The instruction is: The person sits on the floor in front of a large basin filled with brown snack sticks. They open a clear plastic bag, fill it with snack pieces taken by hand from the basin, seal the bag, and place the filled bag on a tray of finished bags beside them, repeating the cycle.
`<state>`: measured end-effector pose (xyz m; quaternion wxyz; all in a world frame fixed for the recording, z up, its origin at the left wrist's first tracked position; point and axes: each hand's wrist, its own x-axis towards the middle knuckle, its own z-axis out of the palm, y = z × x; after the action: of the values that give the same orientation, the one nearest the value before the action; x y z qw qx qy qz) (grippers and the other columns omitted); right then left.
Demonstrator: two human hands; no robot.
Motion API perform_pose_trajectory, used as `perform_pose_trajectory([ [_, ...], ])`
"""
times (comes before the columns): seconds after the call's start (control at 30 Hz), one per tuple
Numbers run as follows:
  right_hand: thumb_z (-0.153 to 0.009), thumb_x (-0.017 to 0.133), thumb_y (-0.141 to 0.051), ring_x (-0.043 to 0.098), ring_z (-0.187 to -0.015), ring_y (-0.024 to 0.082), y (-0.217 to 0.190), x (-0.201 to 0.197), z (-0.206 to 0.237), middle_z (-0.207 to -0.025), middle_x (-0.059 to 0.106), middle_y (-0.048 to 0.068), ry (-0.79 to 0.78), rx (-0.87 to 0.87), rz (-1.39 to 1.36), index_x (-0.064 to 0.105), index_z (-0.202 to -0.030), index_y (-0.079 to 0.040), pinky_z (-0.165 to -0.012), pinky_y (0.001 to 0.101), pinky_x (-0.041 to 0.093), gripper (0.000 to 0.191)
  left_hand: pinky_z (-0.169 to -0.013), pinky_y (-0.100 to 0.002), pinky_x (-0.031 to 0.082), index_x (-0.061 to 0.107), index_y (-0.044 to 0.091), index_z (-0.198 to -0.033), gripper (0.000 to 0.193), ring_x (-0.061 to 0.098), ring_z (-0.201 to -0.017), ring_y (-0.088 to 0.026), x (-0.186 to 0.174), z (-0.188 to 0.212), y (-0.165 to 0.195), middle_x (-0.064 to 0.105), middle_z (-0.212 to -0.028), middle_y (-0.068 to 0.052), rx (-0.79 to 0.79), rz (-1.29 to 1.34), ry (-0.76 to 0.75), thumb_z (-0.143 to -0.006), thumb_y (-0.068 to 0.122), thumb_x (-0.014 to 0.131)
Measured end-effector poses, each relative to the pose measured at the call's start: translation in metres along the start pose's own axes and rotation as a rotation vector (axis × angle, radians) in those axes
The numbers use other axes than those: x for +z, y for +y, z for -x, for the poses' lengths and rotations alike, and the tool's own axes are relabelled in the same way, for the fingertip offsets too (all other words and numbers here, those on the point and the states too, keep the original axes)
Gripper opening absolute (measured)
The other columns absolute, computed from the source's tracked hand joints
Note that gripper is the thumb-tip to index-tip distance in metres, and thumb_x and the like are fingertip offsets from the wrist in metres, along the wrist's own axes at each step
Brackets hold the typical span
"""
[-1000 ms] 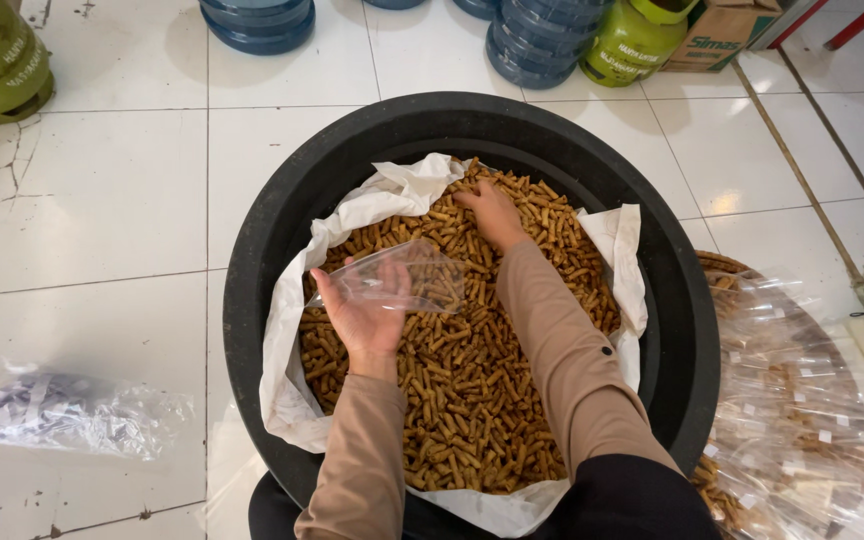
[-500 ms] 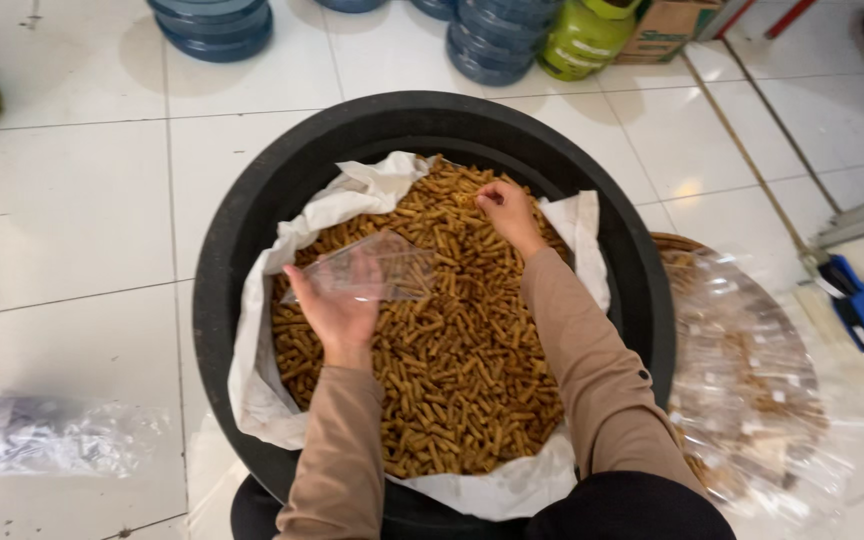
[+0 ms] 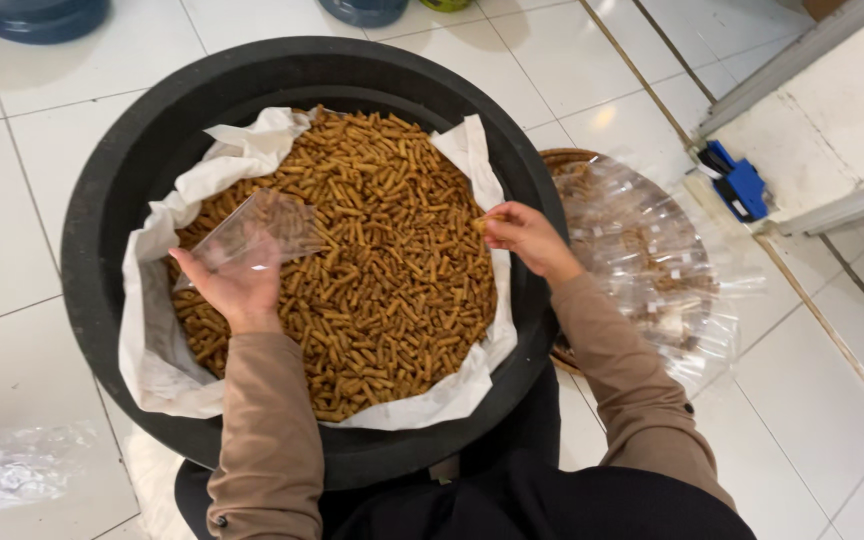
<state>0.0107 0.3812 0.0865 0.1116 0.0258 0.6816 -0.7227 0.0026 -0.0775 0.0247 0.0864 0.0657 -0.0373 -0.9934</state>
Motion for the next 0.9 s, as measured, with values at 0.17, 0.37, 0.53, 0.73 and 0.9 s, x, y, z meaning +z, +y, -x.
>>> perform_pose_trajectory([
  [0.17,-0.099,0.070,-0.013,0.066,-0.096,0.010,0.027,0.032,0.020,-0.105,0.072,0.002,-0.015,-0.170,0.186,0.071,-0.111,-0.004,-0.087,0.0250,0.052,0.015,-0.118,-0.057,0.041,0.027,0.018,-0.155,0.105,0.039,-0.144,-0.035,0.001,0.011,-0.013,0.032,-0.157,-0.011,-0.006,-0.179,0.046,-0.078,0.064,0.081],
  [0.37,-0.106,0.055,-0.010,0.070,-0.117,0.030,0.021,0.001,0.080,-0.123,0.070,0.014,0.031,-0.200,-0.603,0.060,-0.116,-0.006,-0.101,0.0439,0.059,0.012,-0.128,-0.058,0.027,0.026,0.017,-0.162,0.114,0.029,-0.153,-0.034,0.003,0.020,-0.027,0.025,-0.168,-0.011,-0.130,-0.221,-0.016,-0.076,0.068,0.081],
  [0.53,-0.108,0.050,-0.008,0.068,-0.117,0.036,0.014,-0.017,0.111,-0.124,0.067,0.024,0.146,-0.116,-0.563,0.058,-0.125,0.002,-0.104,0.0437,0.057,0.022,-0.128,-0.060,0.022,0.022,0.021,-0.159,0.117,0.024,-0.155,-0.034,0.007,0.028,-0.035,0.020,-0.168,-0.011,-0.135,-0.286,0.023,-0.071,0.068,0.082],
  [0.73,-0.102,0.059,-0.004,0.069,-0.112,0.029,0.016,0.007,0.107,-0.118,0.068,0.018,0.119,-0.122,-0.404,0.060,-0.123,0.002,-0.102,0.0396,0.058,0.022,-0.126,-0.063,0.022,0.002,0.020,-0.162,0.134,0.024,-0.158,-0.042,0.009,0.030,-0.032,0.014,-0.168,-0.025,-0.119,-0.252,0.129,-0.068,0.070,0.082],
  [0.9,-0.099,0.072,0.001,0.065,-0.110,0.015,0.012,0.039,0.100,-0.118,0.069,0.008,0.038,-0.296,-0.037,0.063,-0.119,-0.003,-0.095,0.0287,0.053,0.023,-0.128,-0.059,0.022,-0.001,0.021,-0.163,0.136,0.023,-0.159,-0.040,0.007,0.030,-0.034,0.013,-0.170,-0.025,-0.133,-0.266,0.094,-0.069,0.070,0.083],
])
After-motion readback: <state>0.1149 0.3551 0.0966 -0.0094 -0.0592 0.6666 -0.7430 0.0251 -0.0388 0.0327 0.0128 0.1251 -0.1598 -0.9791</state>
